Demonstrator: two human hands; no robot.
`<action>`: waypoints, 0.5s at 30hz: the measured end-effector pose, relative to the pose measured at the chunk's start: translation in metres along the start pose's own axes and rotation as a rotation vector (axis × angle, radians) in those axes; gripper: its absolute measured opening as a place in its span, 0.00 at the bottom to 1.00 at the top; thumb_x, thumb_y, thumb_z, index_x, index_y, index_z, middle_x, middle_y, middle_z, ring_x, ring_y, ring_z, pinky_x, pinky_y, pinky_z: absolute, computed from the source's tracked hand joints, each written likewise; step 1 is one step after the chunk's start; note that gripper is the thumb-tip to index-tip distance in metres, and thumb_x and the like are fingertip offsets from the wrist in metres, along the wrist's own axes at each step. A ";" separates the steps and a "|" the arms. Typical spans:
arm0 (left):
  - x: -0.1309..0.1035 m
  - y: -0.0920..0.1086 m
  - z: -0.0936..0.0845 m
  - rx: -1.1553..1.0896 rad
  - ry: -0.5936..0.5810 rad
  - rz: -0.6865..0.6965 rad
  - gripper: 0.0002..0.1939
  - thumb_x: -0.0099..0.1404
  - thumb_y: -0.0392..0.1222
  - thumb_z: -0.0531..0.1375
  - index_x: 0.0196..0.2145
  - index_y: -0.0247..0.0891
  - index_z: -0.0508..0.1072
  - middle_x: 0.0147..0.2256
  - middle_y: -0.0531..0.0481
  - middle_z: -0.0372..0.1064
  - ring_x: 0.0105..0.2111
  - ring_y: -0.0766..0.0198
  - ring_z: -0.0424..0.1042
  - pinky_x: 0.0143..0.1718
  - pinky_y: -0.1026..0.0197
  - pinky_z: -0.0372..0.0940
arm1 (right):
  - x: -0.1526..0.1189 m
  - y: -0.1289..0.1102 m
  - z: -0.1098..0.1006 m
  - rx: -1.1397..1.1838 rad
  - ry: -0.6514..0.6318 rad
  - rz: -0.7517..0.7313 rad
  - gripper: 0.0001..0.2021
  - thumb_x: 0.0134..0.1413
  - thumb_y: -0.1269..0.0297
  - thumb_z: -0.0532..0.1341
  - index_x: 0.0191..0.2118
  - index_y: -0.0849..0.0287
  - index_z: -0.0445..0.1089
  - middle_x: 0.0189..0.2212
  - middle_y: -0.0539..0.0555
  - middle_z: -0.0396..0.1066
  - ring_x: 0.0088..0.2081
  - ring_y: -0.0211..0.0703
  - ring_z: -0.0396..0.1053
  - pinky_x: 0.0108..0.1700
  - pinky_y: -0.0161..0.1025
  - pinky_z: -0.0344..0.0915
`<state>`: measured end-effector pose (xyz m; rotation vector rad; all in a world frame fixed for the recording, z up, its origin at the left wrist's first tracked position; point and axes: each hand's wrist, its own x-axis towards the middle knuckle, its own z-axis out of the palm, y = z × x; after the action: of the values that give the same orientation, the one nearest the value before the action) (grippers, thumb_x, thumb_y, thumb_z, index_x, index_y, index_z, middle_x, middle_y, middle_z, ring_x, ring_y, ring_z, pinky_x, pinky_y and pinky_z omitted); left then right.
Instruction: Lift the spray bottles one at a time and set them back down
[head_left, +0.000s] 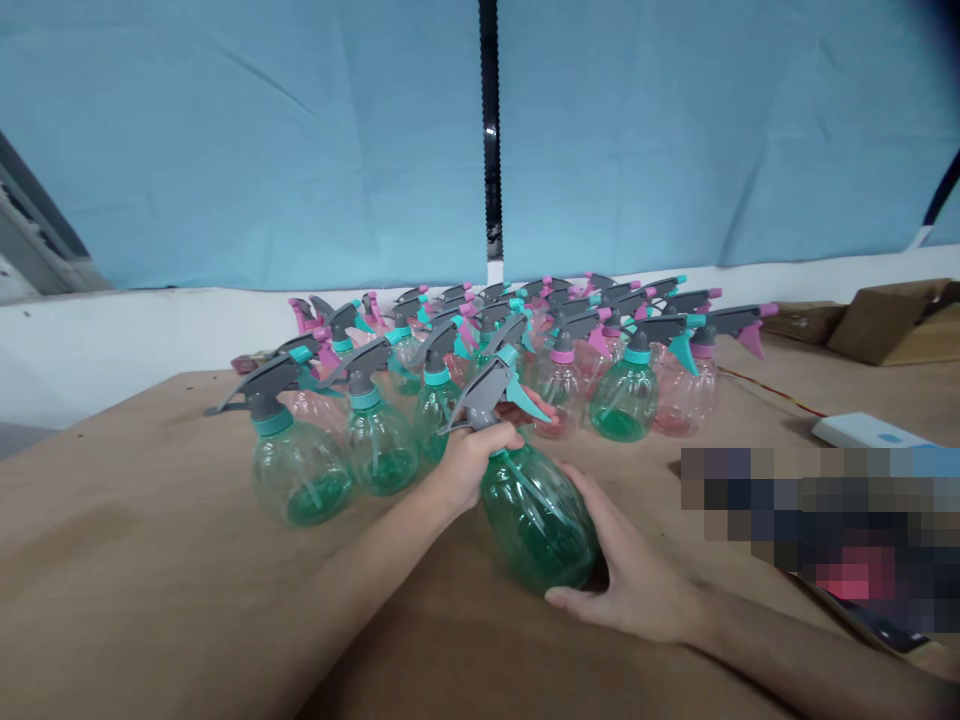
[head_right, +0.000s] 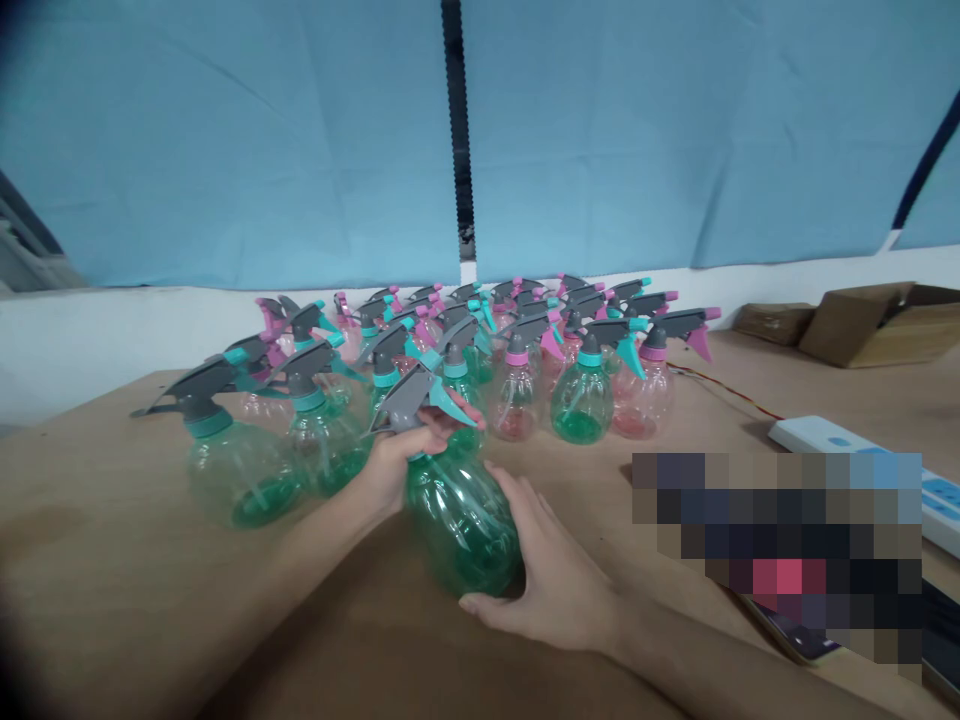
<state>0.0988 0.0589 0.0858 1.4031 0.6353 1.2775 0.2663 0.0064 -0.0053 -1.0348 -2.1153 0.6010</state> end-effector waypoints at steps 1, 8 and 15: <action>-0.001 0.000 0.000 0.003 0.026 -0.005 0.11 0.43 0.32 0.56 0.26 0.39 0.73 0.28 0.52 0.72 0.36 0.57 0.71 0.45 0.54 0.61 | 0.000 0.000 0.000 0.001 -0.002 -0.001 0.47 0.44 0.60 0.64 0.63 0.48 0.32 0.62 0.58 0.46 0.61 0.61 0.46 0.58 0.60 0.52; 0.000 0.002 0.003 0.011 -0.013 -0.020 0.12 0.44 0.33 0.56 0.28 0.38 0.74 0.30 0.50 0.73 0.40 0.56 0.71 0.48 0.54 0.60 | 0.001 0.001 0.000 0.042 -0.005 -0.020 0.47 0.45 0.59 0.64 0.63 0.52 0.32 0.61 0.61 0.46 0.61 0.60 0.46 0.59 0.60 0.50; -0.024 -0.010 0.019 0.357 0.273 0.084 0.09 0.55 0.40 0.61 0.35 0.36 0.70 0.36 0.46 0.71 0.40 0.59 0.70 0.47 0.55 0.61 | 0.004 0.005 0.004 0.050 0.001 -0.001 0.50 0.44 0.58 0.65 0.64 0.52 0.27 0.63 0.63 0.40 0.62 0.59 0.42 0.60 0.60 0.47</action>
<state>0.1125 0.0336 0.0712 1.5680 1.0395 1.4889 0.2636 0.0115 -0.0097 -1.0064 -2.0886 0.6495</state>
